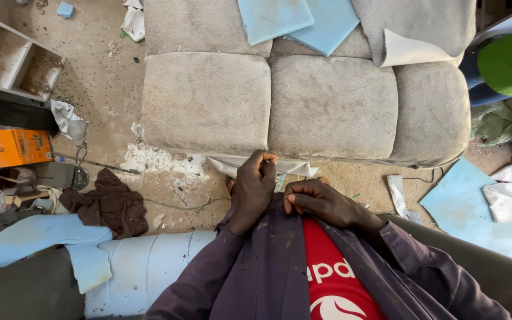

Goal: Sewing fabric onto a sofa cushion using a needle and thread during a reupholstery task.

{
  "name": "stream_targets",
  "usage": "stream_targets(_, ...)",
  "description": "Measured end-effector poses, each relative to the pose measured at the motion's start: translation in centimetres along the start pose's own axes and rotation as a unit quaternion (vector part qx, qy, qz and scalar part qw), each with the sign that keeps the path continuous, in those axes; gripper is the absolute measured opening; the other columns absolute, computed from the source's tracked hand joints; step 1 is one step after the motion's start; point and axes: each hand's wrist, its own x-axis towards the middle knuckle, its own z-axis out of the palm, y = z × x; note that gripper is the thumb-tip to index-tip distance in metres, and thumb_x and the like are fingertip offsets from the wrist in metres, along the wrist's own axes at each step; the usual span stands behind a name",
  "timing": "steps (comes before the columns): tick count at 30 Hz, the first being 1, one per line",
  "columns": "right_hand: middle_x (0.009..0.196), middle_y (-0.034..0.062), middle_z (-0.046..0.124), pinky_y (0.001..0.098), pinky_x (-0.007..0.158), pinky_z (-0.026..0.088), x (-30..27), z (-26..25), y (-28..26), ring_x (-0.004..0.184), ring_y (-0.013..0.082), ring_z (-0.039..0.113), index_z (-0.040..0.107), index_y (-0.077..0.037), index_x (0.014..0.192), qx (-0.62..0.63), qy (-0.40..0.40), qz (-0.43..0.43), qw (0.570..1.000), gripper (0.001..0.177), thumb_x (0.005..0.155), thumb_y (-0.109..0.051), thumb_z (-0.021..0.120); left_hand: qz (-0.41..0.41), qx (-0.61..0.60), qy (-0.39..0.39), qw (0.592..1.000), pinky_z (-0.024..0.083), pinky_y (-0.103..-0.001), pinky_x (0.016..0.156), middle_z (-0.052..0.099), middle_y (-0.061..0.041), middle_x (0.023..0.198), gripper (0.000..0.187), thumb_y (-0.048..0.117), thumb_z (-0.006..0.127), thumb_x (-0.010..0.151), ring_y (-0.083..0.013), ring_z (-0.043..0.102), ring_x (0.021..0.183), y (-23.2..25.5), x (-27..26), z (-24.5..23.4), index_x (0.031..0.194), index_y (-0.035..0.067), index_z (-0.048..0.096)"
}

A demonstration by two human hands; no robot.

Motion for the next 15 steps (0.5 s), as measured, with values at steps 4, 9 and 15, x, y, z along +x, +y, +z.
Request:
stream_targets(4, 0.078, 0.0037, 0.075, 0.0289, 0.067, 0.051, 0.3, 0.1, -0.7, 0.071, 0.0090, 0.061, 0.092, -0.004, 0.110, -0.002, -0.010, 0.000, 1.000, 0.035, 0.129, -0.020, 0.068, -0.030, -0.046, -0.006, 0.998, 0.055, -0.038, 0.065, 0.074, -0.014, 0.069, 0.021, 0.011, 0.071, 0.119, -0.0200, 0.073, 0.073, -2.5, 0.7, 0.8, 0.122, 0.007, 0.091)
stream_targets(9, 0.079, 0.0029, 0.076, 0.0287, 0.070, 0.054, 1.0, 0.7, -1.2, 0.075, 0.0076, 0.065, 0.093, -0.003, 0.112, -0.035, -0.022, 0.018, 0.999, 0.036, 0.128, -0.023, 0.068, -0.039, -0.055, -0.014, 0.998, 0.063, -0.046, 0.071, 0.082, -0.024, 0.085, 0.022, 0.010, 0.073, 0.117, -0.0196, 0.074, 0.082, -1.5, 0.8, 1.3, 0.123, 0.008, 0.094)
stream_targets(15, 0.080, 0.0026, 0.075, 0.0301, 0.070, 0.053, 1.0, 0.5, -0.3, 0.075, 0.0098, 0.064, 0.093, -0.005, 0.109, -0.053, -0.047, 0.053, 0.996, 0.035, 0.127, -0.024, 0.070, -0.014, 0.055, -0.039, 0.998, 0.065, -0.059, 0.074, 0.085, -0.031, 0.086, 0.022, 0.016, 0.074, 0.118, -0.0565, 0.086, 0.082, -0.1, 0.2, 0.6, 0.133, 0.009, 0.090)
